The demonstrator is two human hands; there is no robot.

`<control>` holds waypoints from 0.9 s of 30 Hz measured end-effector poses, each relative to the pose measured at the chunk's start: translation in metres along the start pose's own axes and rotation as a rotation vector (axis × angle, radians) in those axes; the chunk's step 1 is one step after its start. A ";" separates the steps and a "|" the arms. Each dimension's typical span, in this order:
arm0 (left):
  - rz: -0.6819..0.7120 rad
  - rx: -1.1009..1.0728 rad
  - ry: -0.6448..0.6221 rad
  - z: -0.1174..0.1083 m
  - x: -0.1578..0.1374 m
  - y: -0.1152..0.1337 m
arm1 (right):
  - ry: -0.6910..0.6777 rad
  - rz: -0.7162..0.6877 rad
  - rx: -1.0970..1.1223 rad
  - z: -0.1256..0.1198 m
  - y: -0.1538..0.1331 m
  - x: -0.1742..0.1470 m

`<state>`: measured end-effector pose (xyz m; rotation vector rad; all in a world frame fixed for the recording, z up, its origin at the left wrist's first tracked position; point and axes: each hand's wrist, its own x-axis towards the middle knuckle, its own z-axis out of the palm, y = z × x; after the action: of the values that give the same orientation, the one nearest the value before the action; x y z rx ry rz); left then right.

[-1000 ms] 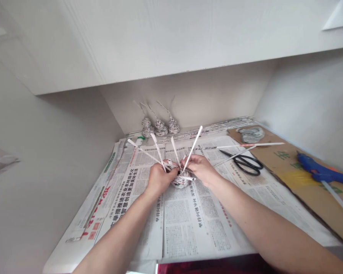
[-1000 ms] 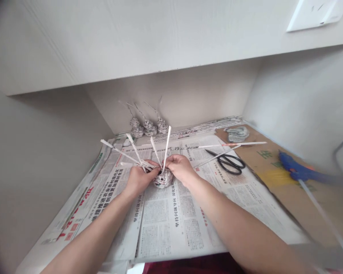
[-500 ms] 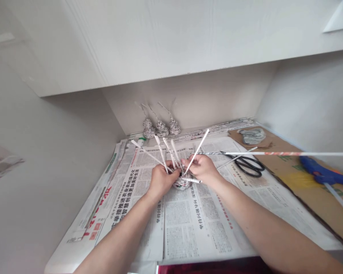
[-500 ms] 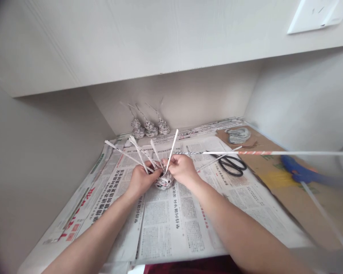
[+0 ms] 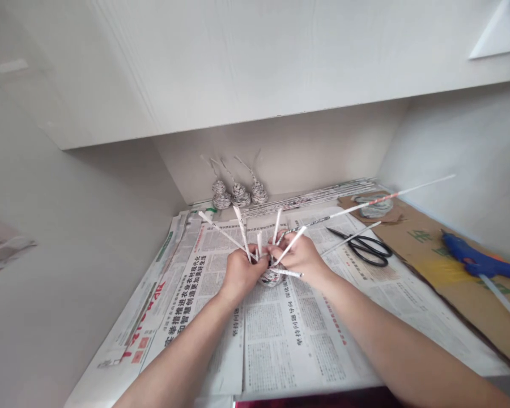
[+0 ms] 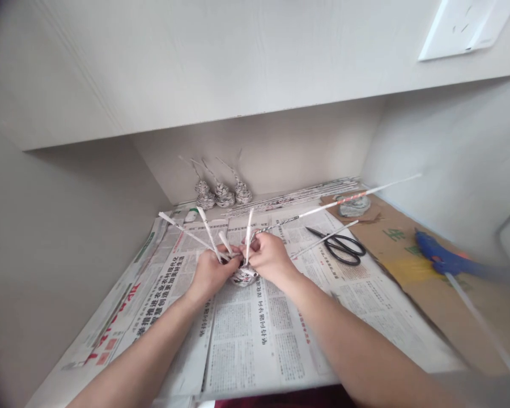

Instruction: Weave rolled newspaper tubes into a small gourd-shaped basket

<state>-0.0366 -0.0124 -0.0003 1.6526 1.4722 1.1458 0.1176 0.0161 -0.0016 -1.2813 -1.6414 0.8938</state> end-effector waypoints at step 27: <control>0.033 -0.097 -0.096 -0.002 -0.001 0.005 | -0.074 0.300 0.507 -0.005 -0.016 -0.001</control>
<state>-0.0363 -0.0141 0.0050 1.6474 1.3136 1.1216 0.1160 0.0118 0.0147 -1.1532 -1.1778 1.4468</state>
